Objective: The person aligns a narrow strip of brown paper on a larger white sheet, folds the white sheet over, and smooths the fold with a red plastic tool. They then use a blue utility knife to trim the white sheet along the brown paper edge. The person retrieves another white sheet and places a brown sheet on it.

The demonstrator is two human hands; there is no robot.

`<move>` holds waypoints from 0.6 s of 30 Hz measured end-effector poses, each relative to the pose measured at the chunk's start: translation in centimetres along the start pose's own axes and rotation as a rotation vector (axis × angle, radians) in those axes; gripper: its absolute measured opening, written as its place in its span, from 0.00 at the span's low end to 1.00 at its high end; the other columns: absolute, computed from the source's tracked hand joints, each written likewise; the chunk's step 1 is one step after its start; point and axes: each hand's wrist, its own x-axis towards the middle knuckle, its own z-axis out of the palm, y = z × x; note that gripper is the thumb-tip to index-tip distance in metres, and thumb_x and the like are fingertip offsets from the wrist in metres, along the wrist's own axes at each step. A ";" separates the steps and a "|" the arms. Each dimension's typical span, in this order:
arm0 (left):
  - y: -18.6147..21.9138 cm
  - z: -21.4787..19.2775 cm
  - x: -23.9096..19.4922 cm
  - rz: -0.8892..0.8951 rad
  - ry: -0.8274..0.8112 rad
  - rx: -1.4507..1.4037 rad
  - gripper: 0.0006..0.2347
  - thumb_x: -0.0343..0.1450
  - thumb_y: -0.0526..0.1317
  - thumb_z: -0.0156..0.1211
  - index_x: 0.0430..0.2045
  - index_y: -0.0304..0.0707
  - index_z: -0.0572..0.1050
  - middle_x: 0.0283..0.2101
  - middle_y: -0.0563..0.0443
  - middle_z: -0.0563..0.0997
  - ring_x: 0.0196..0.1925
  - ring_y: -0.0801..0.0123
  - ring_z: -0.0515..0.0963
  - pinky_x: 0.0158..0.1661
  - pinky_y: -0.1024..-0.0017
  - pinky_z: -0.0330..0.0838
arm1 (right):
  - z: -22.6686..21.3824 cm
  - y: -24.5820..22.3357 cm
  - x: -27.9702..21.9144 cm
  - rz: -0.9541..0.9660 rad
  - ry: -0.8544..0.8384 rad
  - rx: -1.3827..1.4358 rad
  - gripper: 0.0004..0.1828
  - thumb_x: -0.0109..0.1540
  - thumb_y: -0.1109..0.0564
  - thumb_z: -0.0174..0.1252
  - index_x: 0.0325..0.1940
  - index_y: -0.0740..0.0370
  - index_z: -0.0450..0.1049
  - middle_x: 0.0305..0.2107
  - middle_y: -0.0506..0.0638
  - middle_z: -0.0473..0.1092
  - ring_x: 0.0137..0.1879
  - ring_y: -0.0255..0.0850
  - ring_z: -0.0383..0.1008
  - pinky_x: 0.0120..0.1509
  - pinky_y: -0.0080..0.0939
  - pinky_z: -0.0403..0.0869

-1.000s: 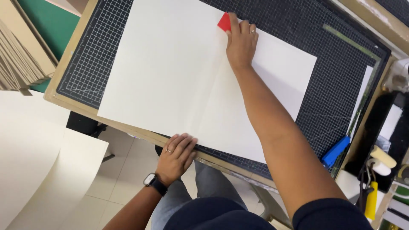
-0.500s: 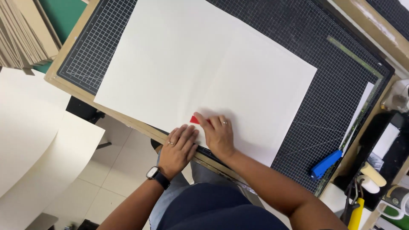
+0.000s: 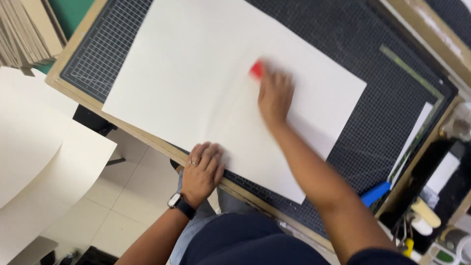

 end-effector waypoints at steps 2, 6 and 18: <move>-0.4 0.4 0.0 -0.011 0.008 -0.014 0.14 0.76 0.47 0.55 0.50 0.40 0.79 0.54 0.46 0.79 0.62 0.48 0.75 0.65 0.50 0.66 | -2.8 -3.3 -3.6 -0.070 -0.043 0.064 0.18 0.64 0.58 0.59 0.59 0.56 0.75 0.35 0.54 0.65 0.43 0.58 0.67 0.45 0.58 0.67; -0.4 0.1 -0.3 0.006 -0.001 0.004 0.14 0.76 0.47 0.55 0.51 0.42 0.79 0.54 0.48 0.80 0.61 0.50 0.76 0.64 0.52 0.68 | -3.9 -4.5 -7.1 -0.227 -0.104 0.130 0.20 0.67 0.54 0.53 0.62 0.42 0.76 0.32 0.45 0.65 0.39 0.46 0.67 0.41 0.48 0.66; 0.2 -1.6 1.3 0.022 -0.083 -0.024 0.14 0.77 0.42 0.57 0.55 0.36 0.75 0.57 0.45 0.77 0.63 0.51 0.72 0.65 0.49 0.67 | 3.2 0.2 2.6 -0.028 -0.105 -0.018 0.26 0.66 0.60 0.55 0.69 0.49 0.66 0.39 0.52 0.68 0.45 0.53 0.67 0.47 0.54 0.67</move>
